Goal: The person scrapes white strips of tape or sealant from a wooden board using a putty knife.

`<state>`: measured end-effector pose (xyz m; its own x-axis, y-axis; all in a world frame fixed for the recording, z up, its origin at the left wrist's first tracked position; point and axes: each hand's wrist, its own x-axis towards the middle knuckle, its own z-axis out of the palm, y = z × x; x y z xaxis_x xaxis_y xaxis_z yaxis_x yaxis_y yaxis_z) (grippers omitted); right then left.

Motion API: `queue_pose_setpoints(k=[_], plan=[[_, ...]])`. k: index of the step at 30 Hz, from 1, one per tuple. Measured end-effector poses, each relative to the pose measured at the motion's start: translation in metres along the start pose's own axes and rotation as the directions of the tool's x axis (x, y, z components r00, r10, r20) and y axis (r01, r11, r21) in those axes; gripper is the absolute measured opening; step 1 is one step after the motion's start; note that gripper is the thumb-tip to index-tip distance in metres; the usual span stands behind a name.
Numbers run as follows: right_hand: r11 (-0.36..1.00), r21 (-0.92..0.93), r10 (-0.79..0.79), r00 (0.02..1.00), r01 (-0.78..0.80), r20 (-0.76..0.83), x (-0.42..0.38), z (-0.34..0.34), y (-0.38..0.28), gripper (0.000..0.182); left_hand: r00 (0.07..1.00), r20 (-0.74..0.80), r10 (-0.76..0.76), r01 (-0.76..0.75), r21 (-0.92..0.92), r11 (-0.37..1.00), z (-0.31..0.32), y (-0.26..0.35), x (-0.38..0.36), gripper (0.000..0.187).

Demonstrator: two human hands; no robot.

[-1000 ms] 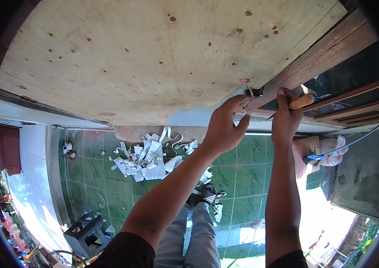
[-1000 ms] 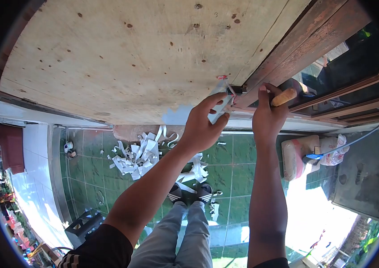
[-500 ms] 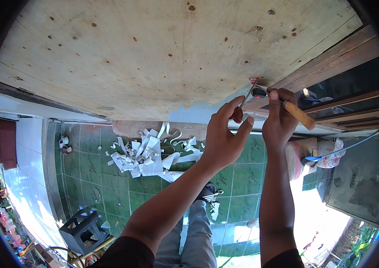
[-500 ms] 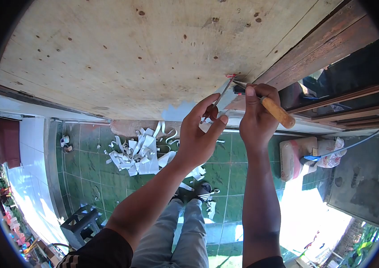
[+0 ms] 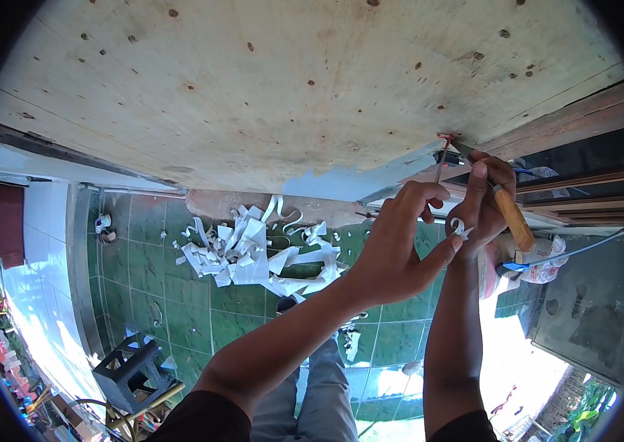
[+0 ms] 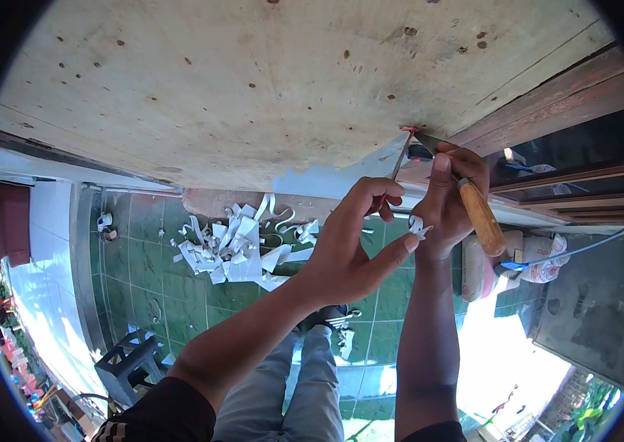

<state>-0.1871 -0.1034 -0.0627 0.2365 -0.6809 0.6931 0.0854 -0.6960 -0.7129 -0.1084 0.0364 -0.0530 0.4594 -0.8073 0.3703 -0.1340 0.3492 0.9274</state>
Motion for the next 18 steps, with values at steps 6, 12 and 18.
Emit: queue_pose_setpoints(k=[6, 12, 18], plan=[[0.999, -0.026, 0.047, 0.999, -0.047, 0.008, 0.003, 0.000, 0.003, 0.011, 1.000, 0.023, -0.009, 0.009, 0.007, 1.000, 0.005, -0.004, -0.005, 0.046], [0.993, -0.032, 0.112, 0.994, -0.112, 0.002, 0.003, -0.001, 0.006, 0.011, 0.999, 0.040, -0.029, 0.030, -0.011, 0.999, 0.006, -0.004, -0.009, 0.046], [0.995, -0.016, 0.101, 0.994, -0.102, -0.032, 0.002, 0.004, 0.004, 0.012, 0.992, 0.029, -0.125, 0.127, -0.073, 0.989, 0.006, -0.002, -0.017, 0.046]])
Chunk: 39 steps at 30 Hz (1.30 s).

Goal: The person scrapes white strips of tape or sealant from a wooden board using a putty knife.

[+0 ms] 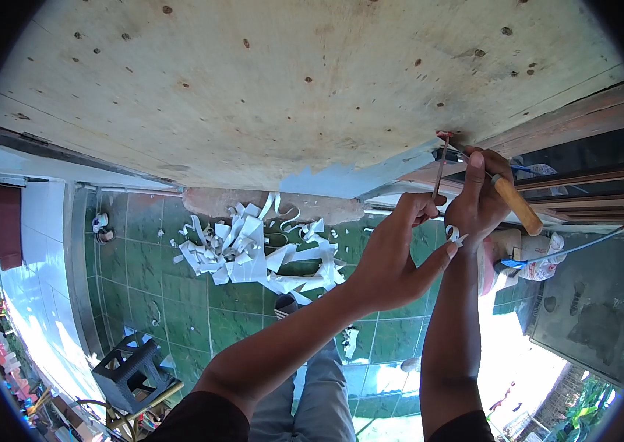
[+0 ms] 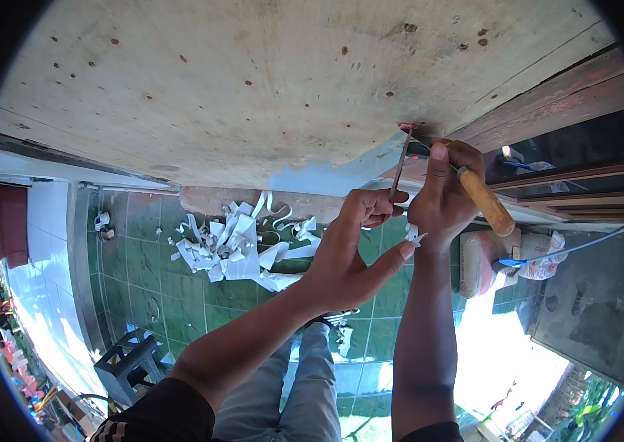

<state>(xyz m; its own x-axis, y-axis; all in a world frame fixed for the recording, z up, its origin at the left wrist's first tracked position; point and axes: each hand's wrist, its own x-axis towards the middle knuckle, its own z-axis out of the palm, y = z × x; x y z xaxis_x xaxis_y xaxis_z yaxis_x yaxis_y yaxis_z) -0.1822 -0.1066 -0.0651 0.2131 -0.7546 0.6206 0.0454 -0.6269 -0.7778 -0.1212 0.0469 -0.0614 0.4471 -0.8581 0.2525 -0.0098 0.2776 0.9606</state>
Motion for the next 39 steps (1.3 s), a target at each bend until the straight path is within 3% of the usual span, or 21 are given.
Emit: queue_pose_setpoints(k=[1, 4, 7, 10, 14, 15, 16, 19, 22, 25, 30, 33, 39], plan=[[1.000, -0.006, 0.023, 1.000, -0.023, 0.006, 0.001, -0.001, -0.002, 0.012, 1.000, -0.011, -0.024, 0.024, -0.020, 1.000, 0.000, -0.001, 0.000, 0.046], [0.994, 0.028, -0.106, 0.994, 0.106, -0.001, -0.002, 0.003, 0.004, 0.010, 1.000, -0.028, -0.001, 0.000, -0.034, 0.999, -0.001, -0.006, -0.004, 0.046], [0.998, -0.067, 0.008, 0.997, -0.003, 0.081, 0.007, -0.005, -0.006, 0.012, 0.999, -0.025, -0.028, 0.028, -0.009, 1.000, -0.002, -0.009, -0.008, 0.044], [0.973, 0.082, 0.214, 0.977, -0.214, 0.007, 0.008, -0.016, -0.032, 0.024, 0.996, -0.078, -0.032, 0.028, -0.057, 0.998, 0.004, -0.006, -0.011, 0.045], [0.816, -0.309, 0.549, 0.823, -0.488, 0.147, 0.008, -0.014, -0.065, 0.031, 0.998, -0.039, -0.044, 0.040, -0.095, 0.995, 0.009, -0.007, -0.015, 0.045], [0.818, -0.354, 0.553, 0.788, -0.453, 0.270, 0.009, -0.017, -0.063, 0.025, 0.998, -0.007, -0.066, 0.065, -0.109, 0.992, 0.008, -0.008, -0.013, 0.044], [0.852, -0.379, 0.484, 0.819, -0.362, 0.306, 0.008, -0.021, -0.056, 0.023, 0.996, 0.024, -0.088, 0.090, -0.122, 0.988, 0.007, -0.008, -0.012, 0.043], [0.891, -0.440, 0.311, 0.855, -0.111, 0.415, 0.014, -0.041, -0.030, 0.015, 0.986, -0.095, -0.139, 0.129, -0.102, 0.986, 0.011, -0.013, -0.006, 0.035], [0.895, -0.446, 0.202, 0.874, 0.019, 0.443, 0.034, -0.056, -0.016, 0.010, 0.920, -0.283, -0.271, 0.311, 0.109, 0.944, 0.010, -0.017, 0.016, 0.027], [0.876, -0.454, 0.110, 0.849, 0.163, 0.516, 0.055, -0.059, -0.014, 0.007, 0.871, -0.477, -0.121, 0.249, 0.215, 0.944, 0.021, -0.023, 0.047, 0.033], [0.878, -0.390, -0.012, 0.829, 0.276, 0.560, 0.066, -0.058, -0.012, 0.008, 0.794, -0.606, 0.054, 0.203, 0.348, 0.915, 0.036, -0.037, 0.079, 0.028], [0.896, -0.357, -0.019, 0.827, 0.263, 0.562, 0.067, -0.059, -0.009, 0.009, 0.757, -0.653, -0.006, 0.340, 0.386, 0.858, 0.045, -0.033, 0.086, 0.025], [0.906, -0.333, -0.036, 0.832, 0.261, 0.554, 0.067, -0.057, -0.011, 0.010, 0.672, -0.733, -0.102, 0.376, 0.220, 0.900, 0.052, -0.034, 0.098, 0.030]])
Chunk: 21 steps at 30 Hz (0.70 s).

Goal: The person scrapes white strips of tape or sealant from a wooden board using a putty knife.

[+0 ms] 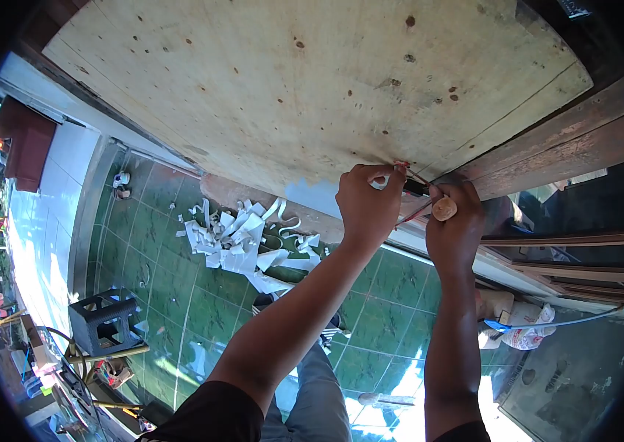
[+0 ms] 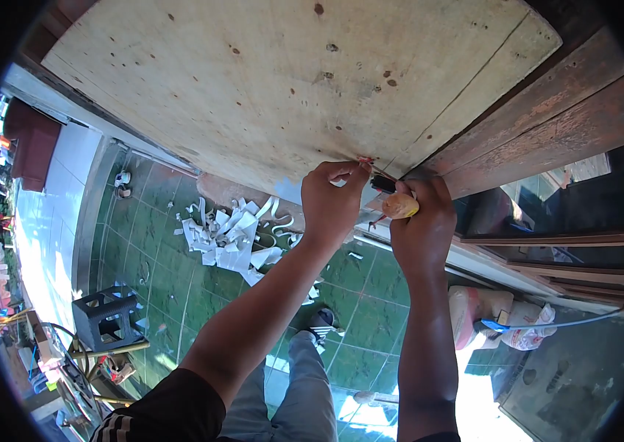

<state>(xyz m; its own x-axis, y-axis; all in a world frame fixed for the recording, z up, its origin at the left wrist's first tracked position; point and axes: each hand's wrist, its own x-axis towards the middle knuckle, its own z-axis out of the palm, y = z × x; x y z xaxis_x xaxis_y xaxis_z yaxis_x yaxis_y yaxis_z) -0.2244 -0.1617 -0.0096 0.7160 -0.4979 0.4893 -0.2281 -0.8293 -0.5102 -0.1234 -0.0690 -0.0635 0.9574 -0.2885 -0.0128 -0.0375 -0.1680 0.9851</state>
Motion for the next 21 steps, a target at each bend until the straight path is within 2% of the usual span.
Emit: queue_pose_setpoints(k=[4, 7, 10, 13, 16, 19, 20, 21], plan=[[0.999, 0.042, -0.020, 1.000, 0.021, -0.022, 0.002, 0.001, 0.005, 0.008, 0.997, -0.035, -0.061, 0.055, -0.149, 0.987, 0.008, 0.006, -0.002, 0.028], [1.000, 0.011, -0.010, 1.000, 0.010, -0.007, 0.002, 0.000, 0.004, 0.008, 0.978, -0.057, -0.200, 0.166, -0.364, 0.916, 0.019, 0.006, -0.004, 0.025], [0.999, 0.036, -0.013, 1.000, 0.013, -0.003, 0.005, -0.002, 0.004, 0.007, 0.988, -0.117, -0.101, 0.061, -0.305, 0.950, 0.021, -0.007, -0.006, 0.023], [1.000, -0.006, -0.012, 1.000, 0.012, 0.029, 0.005, -0.002, 0.005, 0.007, 0.986, -0.143, -0.084, 0.055, -0.198, 0.979, 0.019, -0.026, -0.015, 0.023], [1.000, -0.018, 0.002, 1.000, -0.002, 0.015, 0.005, -0.001, 0.000, 0.005, 0.989, -0.130, -0.071, 0.066, -0.042, 0.997, 0.008, -0.047, -0.032, 0.024], [1.000, 0.012, -0.001, 1.000, 0.001, 0.022, 0.004, 0.000, 0.004, 0.005, 0.963, -0.080, -0.256, 0.254, -0.038, 0.966, -0.004, -0.074, -0.053, 0.024], [1.000, 0.012, -0.004, 1.000, 0.004, 0.017, 0.005, 0.001, 0.004, 0.005, 0.966, -0.060, -0.251, 0.247, -0.079, 0.966, -0.005, -0.085, -0.057, 0.028], [1.000, 0.012, -0.005, 1.000, 0.005, 0.015, 0.005, 0.000, 0.003, 0.005, 0.983, -0.074, -0.169, 0.167, -0.031, 0.985, -0.007, -0.083, -0.056, 0.029]])
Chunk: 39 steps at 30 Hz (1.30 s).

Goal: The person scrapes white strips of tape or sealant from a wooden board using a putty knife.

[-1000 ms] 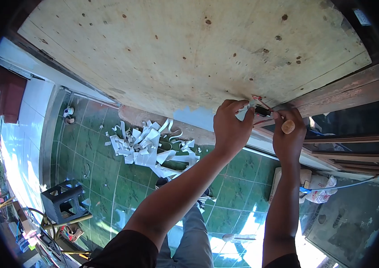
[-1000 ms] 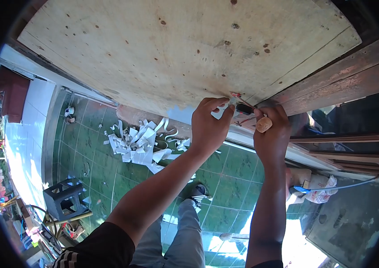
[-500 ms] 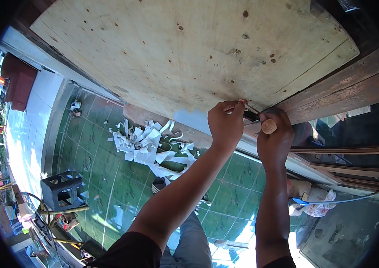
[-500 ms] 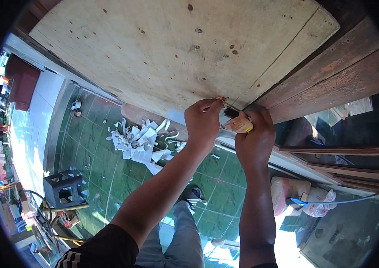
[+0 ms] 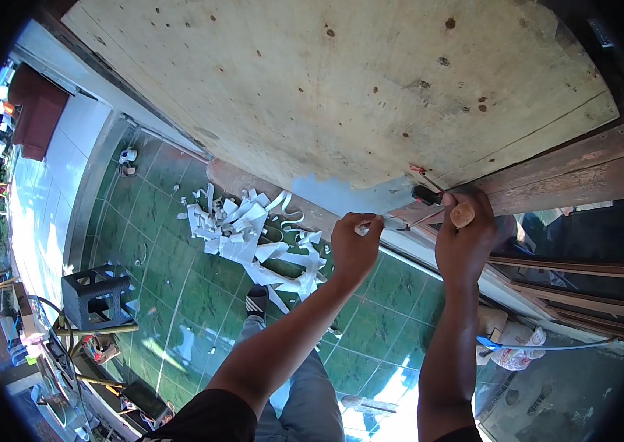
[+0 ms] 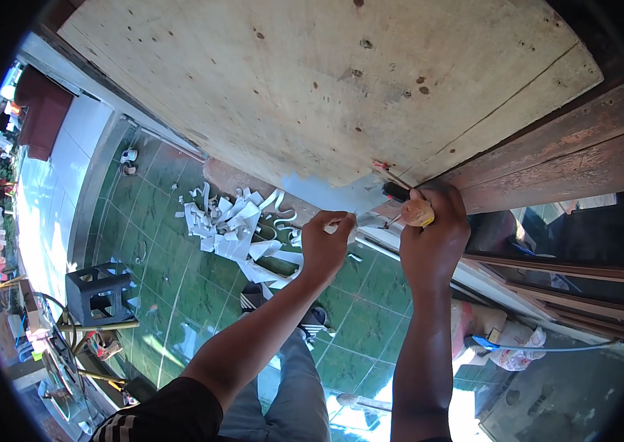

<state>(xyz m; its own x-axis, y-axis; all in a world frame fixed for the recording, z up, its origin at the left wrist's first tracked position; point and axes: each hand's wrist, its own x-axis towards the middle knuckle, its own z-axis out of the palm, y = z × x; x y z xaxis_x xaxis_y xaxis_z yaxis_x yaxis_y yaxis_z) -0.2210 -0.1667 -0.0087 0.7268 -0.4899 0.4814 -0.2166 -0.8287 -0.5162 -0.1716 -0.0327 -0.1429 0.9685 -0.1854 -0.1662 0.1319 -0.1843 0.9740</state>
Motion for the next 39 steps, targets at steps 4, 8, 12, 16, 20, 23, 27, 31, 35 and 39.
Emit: queue_pose_setpoints(k=[4, 8, 12, 16, 20, 23, 27, 31, 35, 39], plan=[[0.996, -0.071, -0.050, 0.998, 0.049, -0.022, -0.001, 0.001, -0.001, 0.005, 0.976, 0.006, 0.219, -0.218, 0.135, 0.967, 0.005, 0.043, 0.012, 0.032], [0.997, -0.069, -0.017, 1.000, 0.017, 0.004, -0.001, -0.002, -0.004, 0.005, 0.974, 0.021, 0.224, -0.225, 0.106, 0.968, 0.016, 0.072, 0.029, 0.026], [0.996, -0.087, -0.033, 0.999, 0.034, 0.009, 0.000, -0.003, -0.002, 0.004, 0.957, -0.020, 0.290, -0.289, 0.032, 0.957, 0.024, 0.077, 0.036, 0.019], [0.995, -0.095, -0.001, 1.000, 0.003, 0.022, 0.000, -0.003, -0.003, 0.004, 0.944, -0.023, 0.330, -0.331, -0.047, 0.943, 0.022, 0.064, 0.041, 0.013], [0.996, -0.093, 0.015, 1.000, -0.012, 0.021, 0.000, -0.002, -0.004, 0.005, 0.954, -0.010, 0.300, -0.301, -0.033, 0.953, 0.013, 0.047, 0.033, 0.014], [0.997, -0.081, 0.017, 1.000, -0.016, 0.017, 0.001, -0.001, -0.005, 0.006, 0.975, 0.015, 0.223, -0.223, -0.023, 0.975, 0.006, 0.029, 0.026, 0.016], [0.997, -0.063, 0.038, 0.999, -0.036, 0.028, 0.000, 0.000, -0.002, 0.007, 0.993, 0.059, 0.099, -0.096, -0.057, 0.994, 0.001, 0.017, 0.022, 0.020], [0.993, -0.116, 0.020, 1.000, -0.018, 0.021, -0.001, 0.000, -0.003, 0.008, 0.948, 0.183, -0.259, 0.300, -0.250, 0.921, -0.001, 0.010, 0.015, 0.024], [0.995, -0.103, 0.000, 1.000, 0.001, 0.013, -0.002, 0.002, 0.001, 0.008, 0.932, 0.196, -0.305, 0.351, -0.278, 0.894, -0.009, -0.019, -0.001, 0.024], [0.993, -0.119, 0.012, 1.000, -0.010, 0.017, -0.003, 0.003, 0.002, 0.009, 0.921, 0.196, -0.337, 0.375, -0.204, 0.904, -0.023, -0.041, -0.008, 0.024]])
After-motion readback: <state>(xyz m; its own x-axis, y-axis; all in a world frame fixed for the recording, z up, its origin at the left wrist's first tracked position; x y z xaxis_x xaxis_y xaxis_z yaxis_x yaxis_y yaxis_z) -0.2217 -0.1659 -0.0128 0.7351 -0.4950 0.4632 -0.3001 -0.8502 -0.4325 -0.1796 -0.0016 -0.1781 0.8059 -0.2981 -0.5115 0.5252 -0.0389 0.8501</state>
